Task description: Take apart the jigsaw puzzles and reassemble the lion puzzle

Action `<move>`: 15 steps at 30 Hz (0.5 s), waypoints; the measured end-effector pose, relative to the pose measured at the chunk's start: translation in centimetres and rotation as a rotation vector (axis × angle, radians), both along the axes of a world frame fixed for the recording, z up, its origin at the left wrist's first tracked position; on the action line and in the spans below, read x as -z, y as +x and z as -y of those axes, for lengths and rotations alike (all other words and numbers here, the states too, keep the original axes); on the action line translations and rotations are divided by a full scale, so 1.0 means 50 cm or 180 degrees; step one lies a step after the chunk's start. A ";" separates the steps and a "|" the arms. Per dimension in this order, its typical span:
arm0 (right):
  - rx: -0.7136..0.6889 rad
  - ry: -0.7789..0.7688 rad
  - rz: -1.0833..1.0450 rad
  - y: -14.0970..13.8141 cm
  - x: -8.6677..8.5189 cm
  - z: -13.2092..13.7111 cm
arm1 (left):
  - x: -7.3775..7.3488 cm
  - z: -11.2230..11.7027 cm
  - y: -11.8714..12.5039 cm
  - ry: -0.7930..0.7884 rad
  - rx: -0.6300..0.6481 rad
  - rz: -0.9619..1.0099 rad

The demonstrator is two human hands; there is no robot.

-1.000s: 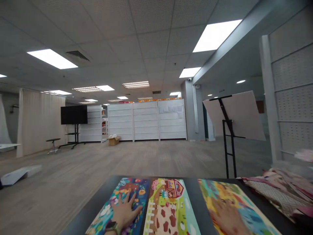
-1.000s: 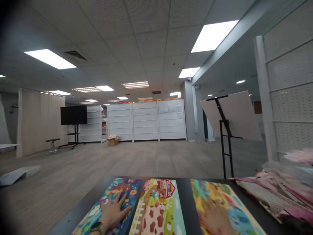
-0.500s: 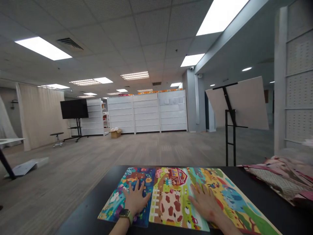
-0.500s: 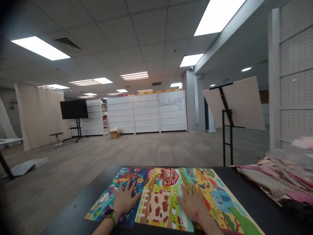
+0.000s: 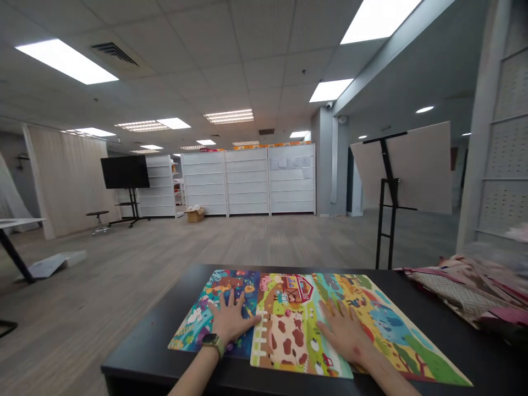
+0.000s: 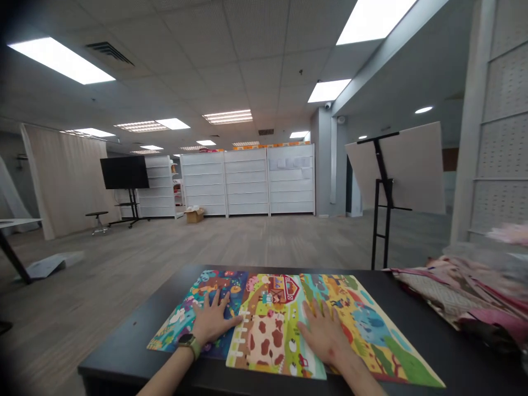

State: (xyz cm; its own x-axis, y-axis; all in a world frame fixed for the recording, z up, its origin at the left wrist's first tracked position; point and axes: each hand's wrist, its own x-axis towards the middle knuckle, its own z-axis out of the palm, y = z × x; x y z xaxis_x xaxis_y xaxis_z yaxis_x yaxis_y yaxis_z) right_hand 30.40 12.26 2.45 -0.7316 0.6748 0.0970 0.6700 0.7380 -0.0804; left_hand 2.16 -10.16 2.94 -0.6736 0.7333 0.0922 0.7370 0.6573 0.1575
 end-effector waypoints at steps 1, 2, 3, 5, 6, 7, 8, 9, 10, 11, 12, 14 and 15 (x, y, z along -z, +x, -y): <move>0.0001 -0.0027 -0.0036 -0.001 0.000 0.000 | 0.000 0.001 -0.002 0.0014 0.0016 0.0008; 0.0000 -0.0059 -0.0096 -0.001 0.000 -0.001 | 0.001 0.003 -0.004 0.0030 0.0022 0.0019; -0.0001 -0.0090 -0.0167 -0.002 0.000 -0.002 | 0.001 0.005 -0.005 0.0048 0.0020 0.0033; -0.0010 -0.0138 -0.0313 -0.003 -0.001 0.000 | 0.001 0.006 -0.004 0.0086 -0.0004 0.0065; -0.0016 -0.0152 -0.0376 -0.003 -0.003 0.003 | 0.001 0.006 -0.002 0.0110 -0.0017 0.0078; -0.0033 -0.0156 -0.0436 -0.003 -0.006 0.008 | 0.000 0.006 0.001 0.0138 -0.0028 0.0088; -0.0075 -0.0143 -0.0513 -0.002 -0.011 0.013 | -0.002 0.005 0.004 0.0170 -0.0038 0.0098; -0.0133 -0.0113 -0.0623 0.001 -0.018 0.017 | -0.005 0.005 0.005 0.0204 -0.0047 0.0114; -0.0193 -0.0062 -0.0756 0.007 -0.026 0.019 | -0.010 0.007 0.005 0.0243 -0.0058 0.0137; -0.0243 0.0004 -0.0895 0.016 -0.036 0.018 | -0.016 0.012 0.001 0.0286 -0.0078 0.0166; -0.0268 0.0078 -0.1027 0.031 -0.045 0.012 | -0.023 0.020 -0.007 0.0332 -0.0115 0.0196; -0.0169 0.0201 -0.1222 0.075 -0.065 -0.018 | -0.041 0.052 -0.036 0.0432 -0.0253 0.0245; -0.0040 0.0230 -0.1275 0.105 -0.073 -0.042 | -0.050 0.074 -0.057 0.0484 -0.0355 0.0256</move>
